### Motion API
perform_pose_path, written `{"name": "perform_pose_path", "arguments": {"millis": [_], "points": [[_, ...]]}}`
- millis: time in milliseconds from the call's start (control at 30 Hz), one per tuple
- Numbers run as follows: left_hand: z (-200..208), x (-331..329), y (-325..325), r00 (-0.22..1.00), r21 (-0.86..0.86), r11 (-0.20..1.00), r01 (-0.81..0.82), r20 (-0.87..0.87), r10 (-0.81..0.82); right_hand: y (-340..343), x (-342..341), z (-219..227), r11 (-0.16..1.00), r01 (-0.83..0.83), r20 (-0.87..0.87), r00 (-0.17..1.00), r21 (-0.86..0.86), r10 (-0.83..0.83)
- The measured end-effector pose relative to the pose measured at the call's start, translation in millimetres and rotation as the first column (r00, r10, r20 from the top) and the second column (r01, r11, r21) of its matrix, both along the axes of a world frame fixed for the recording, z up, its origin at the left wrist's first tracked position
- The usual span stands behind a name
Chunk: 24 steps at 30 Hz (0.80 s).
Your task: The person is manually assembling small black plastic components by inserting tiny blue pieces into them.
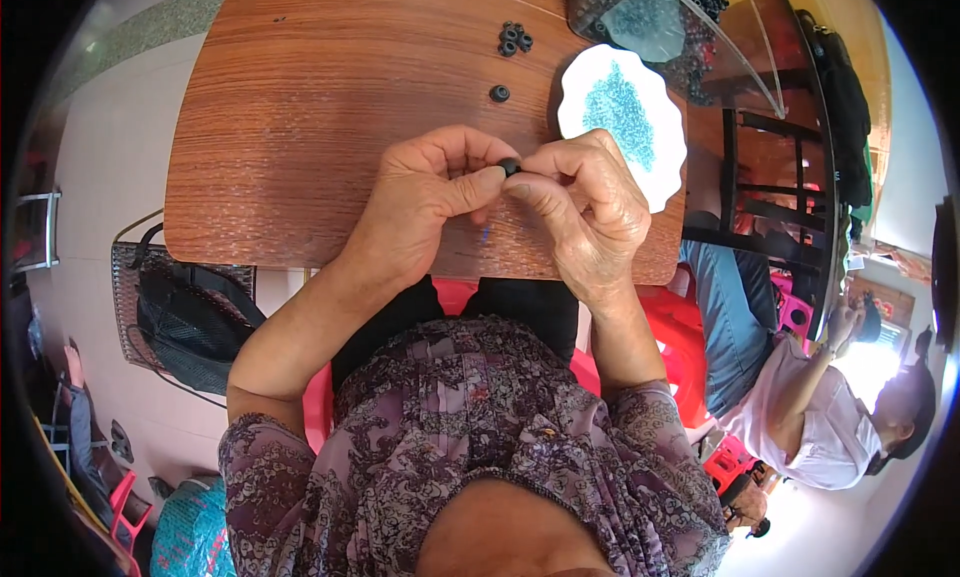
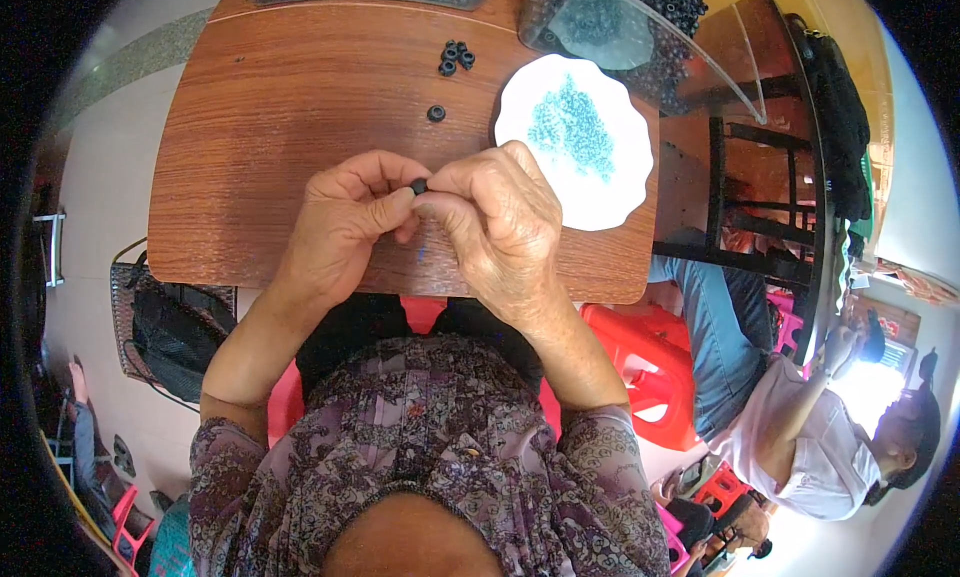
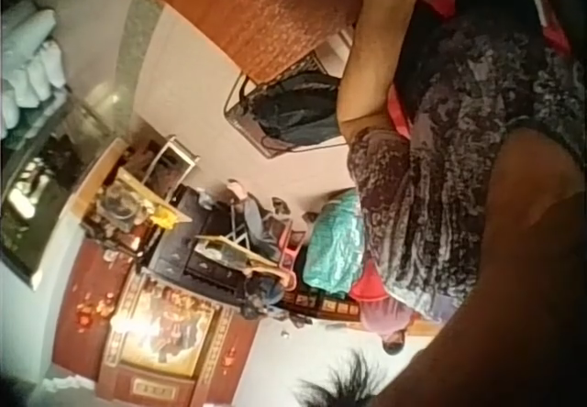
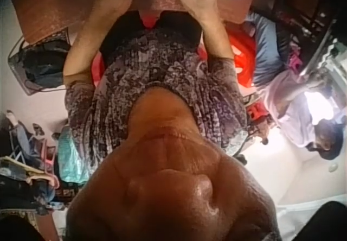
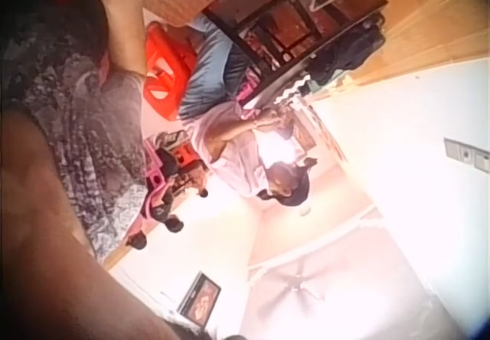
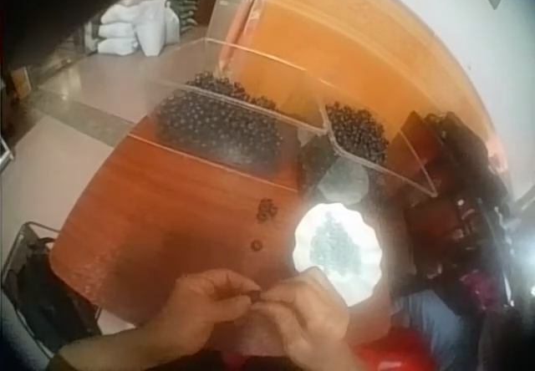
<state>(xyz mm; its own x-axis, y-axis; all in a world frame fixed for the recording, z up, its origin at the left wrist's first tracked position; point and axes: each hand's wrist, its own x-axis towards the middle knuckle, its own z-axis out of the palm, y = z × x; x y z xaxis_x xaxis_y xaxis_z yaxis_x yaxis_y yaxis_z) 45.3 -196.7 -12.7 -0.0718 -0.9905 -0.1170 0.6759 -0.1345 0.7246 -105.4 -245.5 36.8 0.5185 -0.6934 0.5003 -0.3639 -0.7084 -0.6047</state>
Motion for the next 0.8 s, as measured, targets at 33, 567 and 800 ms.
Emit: {"name": "perform_pose_path", "arguments": {"millis": [33,567,800], "points": [[-0.3,1.3,-0.2,0.999,0.010,0.999,0.043,-0.013,-0.042,-0.8,-0.3,0.4,1.000,-0.003,0.002,1.000,-0.003,0.003],[-9.5,7.0,-5.6,0.963,0.053,0.998,0.026,-0.268,-0.010,-46.9,5.0,14.7,0.966,-0.113,-0.257,0.965,-0.233,0.051],[-11.9,9.4,-9.9,0.964,0.038,0.999,0.025,-0.265,-0.015,-124.3,29.6,-0.8,0.977,0.153,-0.311,0.930,-0.149,-0.194]]}}
